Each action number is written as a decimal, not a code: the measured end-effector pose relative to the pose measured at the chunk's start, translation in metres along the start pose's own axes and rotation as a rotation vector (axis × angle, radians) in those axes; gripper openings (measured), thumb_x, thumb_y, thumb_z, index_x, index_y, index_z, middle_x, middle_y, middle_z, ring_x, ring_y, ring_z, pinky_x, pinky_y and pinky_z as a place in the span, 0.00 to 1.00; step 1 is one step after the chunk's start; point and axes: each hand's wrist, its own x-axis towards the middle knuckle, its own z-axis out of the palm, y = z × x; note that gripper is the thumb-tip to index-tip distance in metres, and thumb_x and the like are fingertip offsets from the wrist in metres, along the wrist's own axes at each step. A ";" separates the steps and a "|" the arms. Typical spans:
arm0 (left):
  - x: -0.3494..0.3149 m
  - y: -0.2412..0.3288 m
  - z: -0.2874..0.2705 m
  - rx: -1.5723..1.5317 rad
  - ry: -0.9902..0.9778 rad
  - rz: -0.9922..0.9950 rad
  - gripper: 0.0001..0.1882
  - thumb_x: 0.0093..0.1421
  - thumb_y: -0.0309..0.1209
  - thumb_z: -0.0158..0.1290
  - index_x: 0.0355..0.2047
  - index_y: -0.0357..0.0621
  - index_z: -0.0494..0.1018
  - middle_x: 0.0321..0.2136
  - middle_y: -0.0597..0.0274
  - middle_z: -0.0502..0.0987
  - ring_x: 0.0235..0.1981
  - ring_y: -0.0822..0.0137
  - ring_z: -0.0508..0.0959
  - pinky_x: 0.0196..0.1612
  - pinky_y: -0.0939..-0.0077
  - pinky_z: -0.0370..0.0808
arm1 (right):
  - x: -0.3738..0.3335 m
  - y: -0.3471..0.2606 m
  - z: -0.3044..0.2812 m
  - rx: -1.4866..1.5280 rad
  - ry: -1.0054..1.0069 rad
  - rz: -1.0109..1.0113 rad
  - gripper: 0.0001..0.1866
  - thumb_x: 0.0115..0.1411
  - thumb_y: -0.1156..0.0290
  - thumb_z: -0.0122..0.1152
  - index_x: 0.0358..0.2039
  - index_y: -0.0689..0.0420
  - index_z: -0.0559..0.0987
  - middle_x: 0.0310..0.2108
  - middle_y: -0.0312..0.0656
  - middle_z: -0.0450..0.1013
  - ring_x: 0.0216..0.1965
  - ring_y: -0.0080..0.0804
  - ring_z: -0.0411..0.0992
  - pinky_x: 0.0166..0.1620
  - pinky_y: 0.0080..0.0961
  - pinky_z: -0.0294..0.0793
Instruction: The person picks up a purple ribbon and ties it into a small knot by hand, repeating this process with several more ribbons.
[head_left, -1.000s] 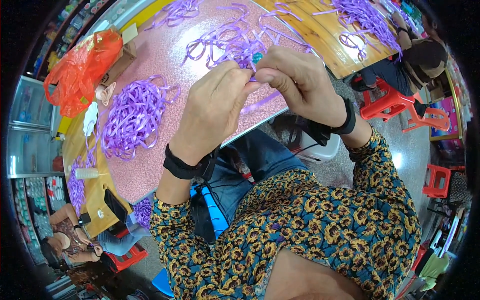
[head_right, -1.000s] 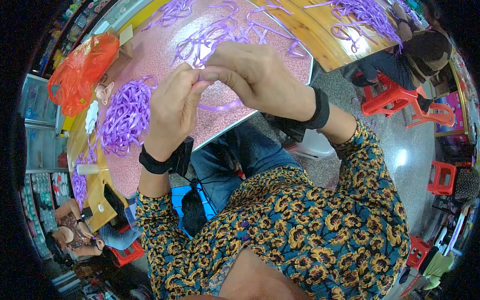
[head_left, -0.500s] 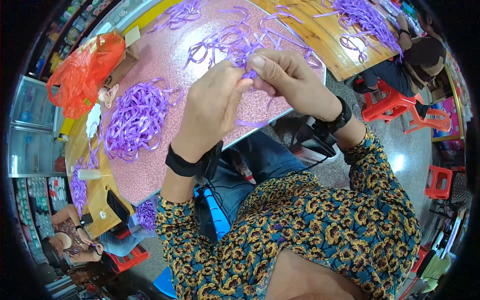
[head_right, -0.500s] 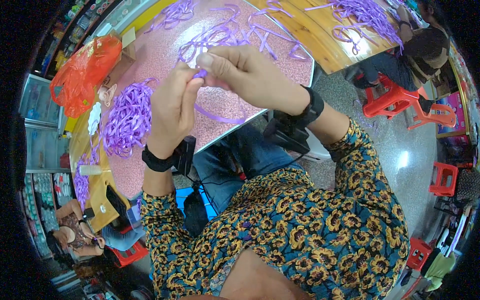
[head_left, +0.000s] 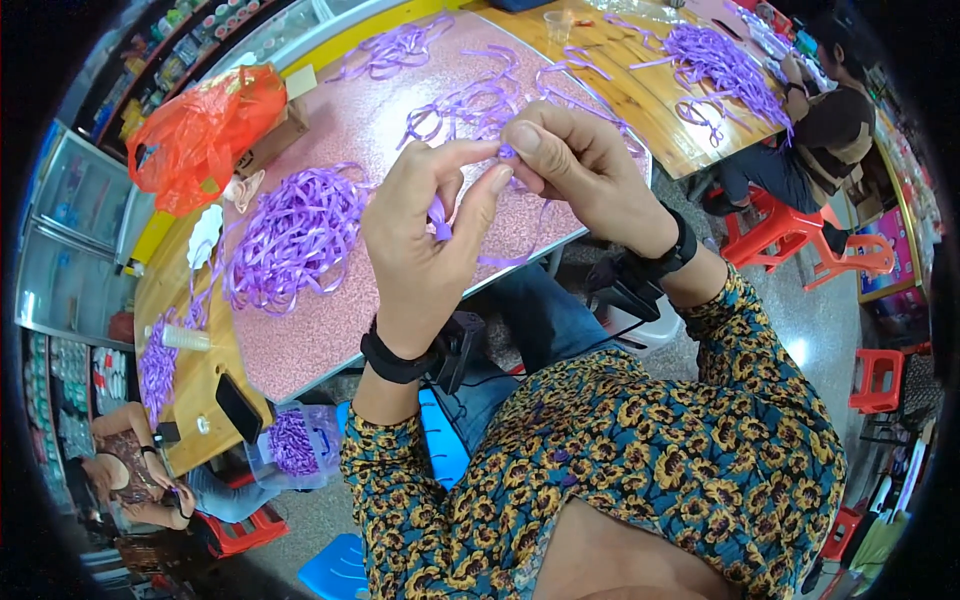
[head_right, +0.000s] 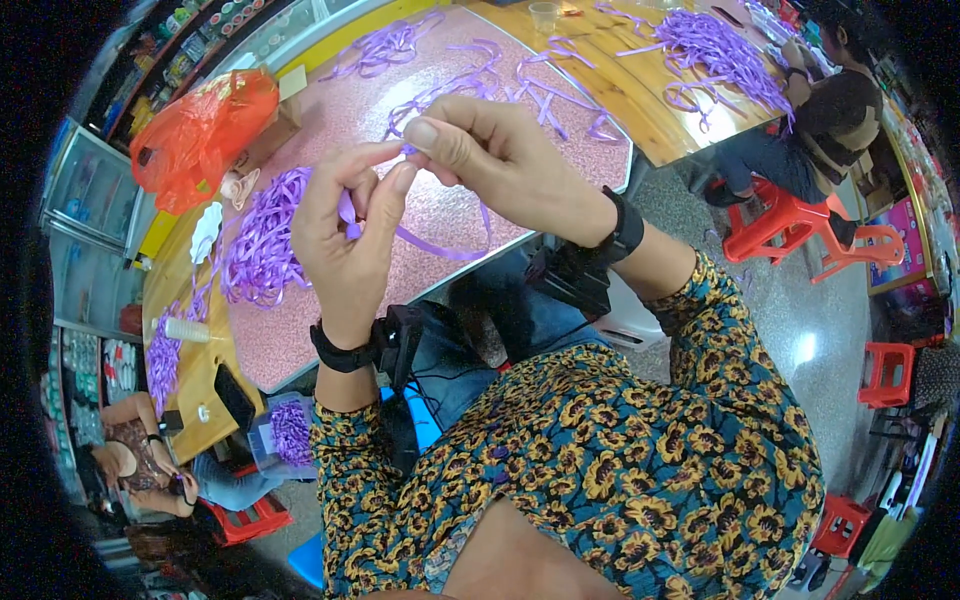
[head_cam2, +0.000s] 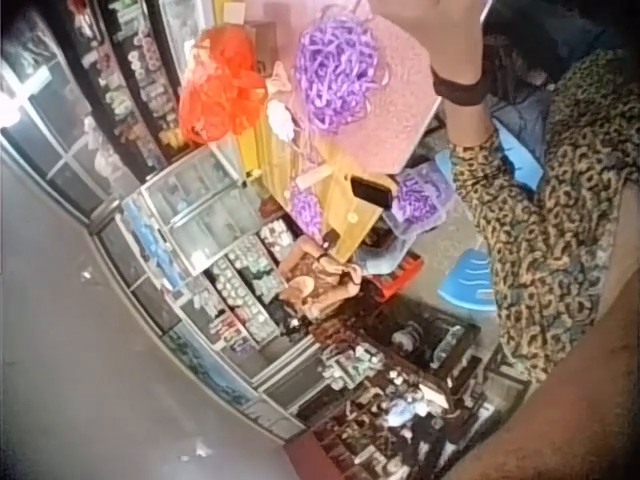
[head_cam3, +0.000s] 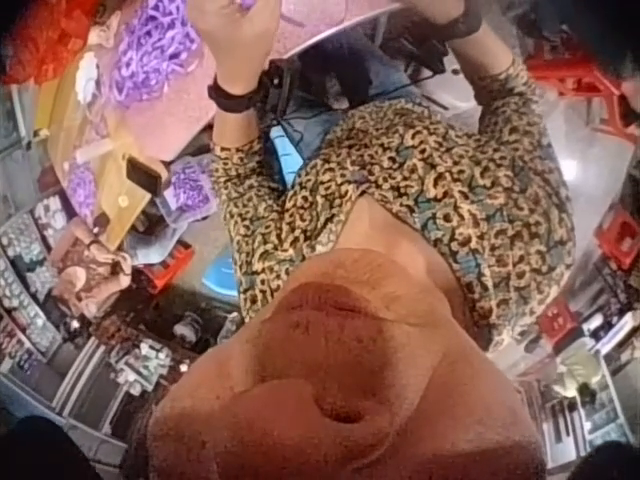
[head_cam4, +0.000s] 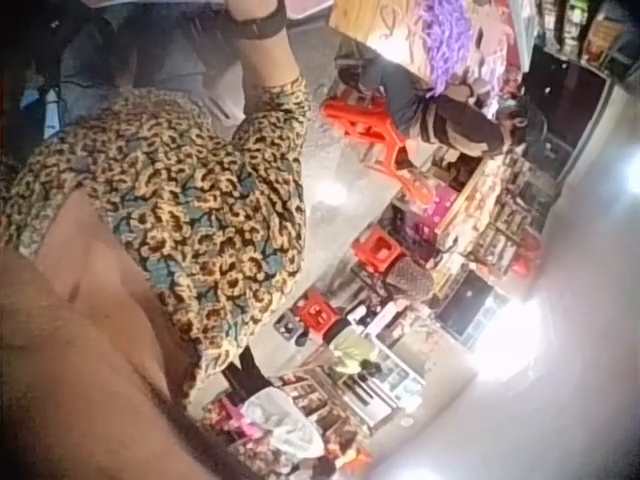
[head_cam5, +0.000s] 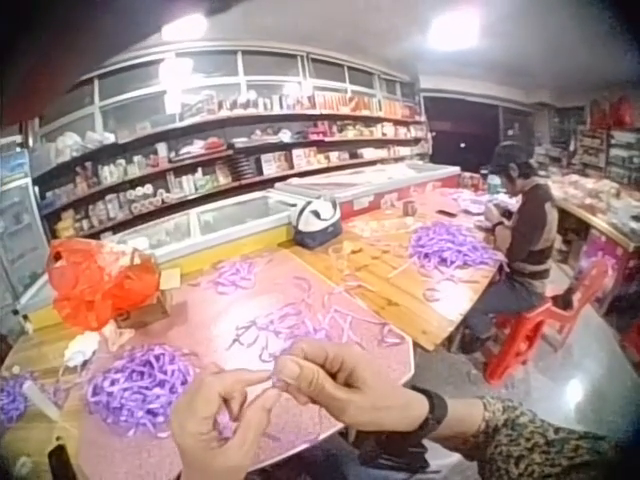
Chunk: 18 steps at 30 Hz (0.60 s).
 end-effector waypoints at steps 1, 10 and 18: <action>-0.002 0.001 -0.002 0.022 0.017 0.017 0.13 0.51 0.20 0.62 0.37 0.42 0.76 0.20 0.67 0.65 0.18 0.75 0.63 0.23 0.79 0.60 | 0.000 0.000 0.002 -0.017 -0.006 -0.035 0.16 0.70 0.58 0.48 0.32 0.55 0.74 0.20 0.26 0.62 0.22 0.11 0.57 0.25 0.12 0.55; -0.004 0.007 -0.002 0.116 0.096 0.150 0.11 0.50 0.17 0.61 0.35 0.40 0.76 0.22 0.60 0.70 0.19 0.69 0.68 0.22 0.76 0.64 | -0.003 -0.009 0.002 -0.059 -0.022 -0.054 0.14 0.68 0.62 0.53 0.36 0.61 0.77 0.25 0.30 0.69 0.28 0.14 0.64 0.32 0.15 0.64; -0.002 -0.007 -0.005 0.200 0.144 0.354 0.14 0.46 0.14 0.63 0.32 0.37 0.74 0.22 0.58 0.74 0.20 0.62 0.72 0.22 0.71 0.67 | 0.002 -0.006 0.005 -0.022 -0.022 -0.067 0.12 0.66 0.64 0.55 0.38 0.62 0.78 0.28 0.31 0.72 0.30 0.15 0.68 0.35 0.15 0.67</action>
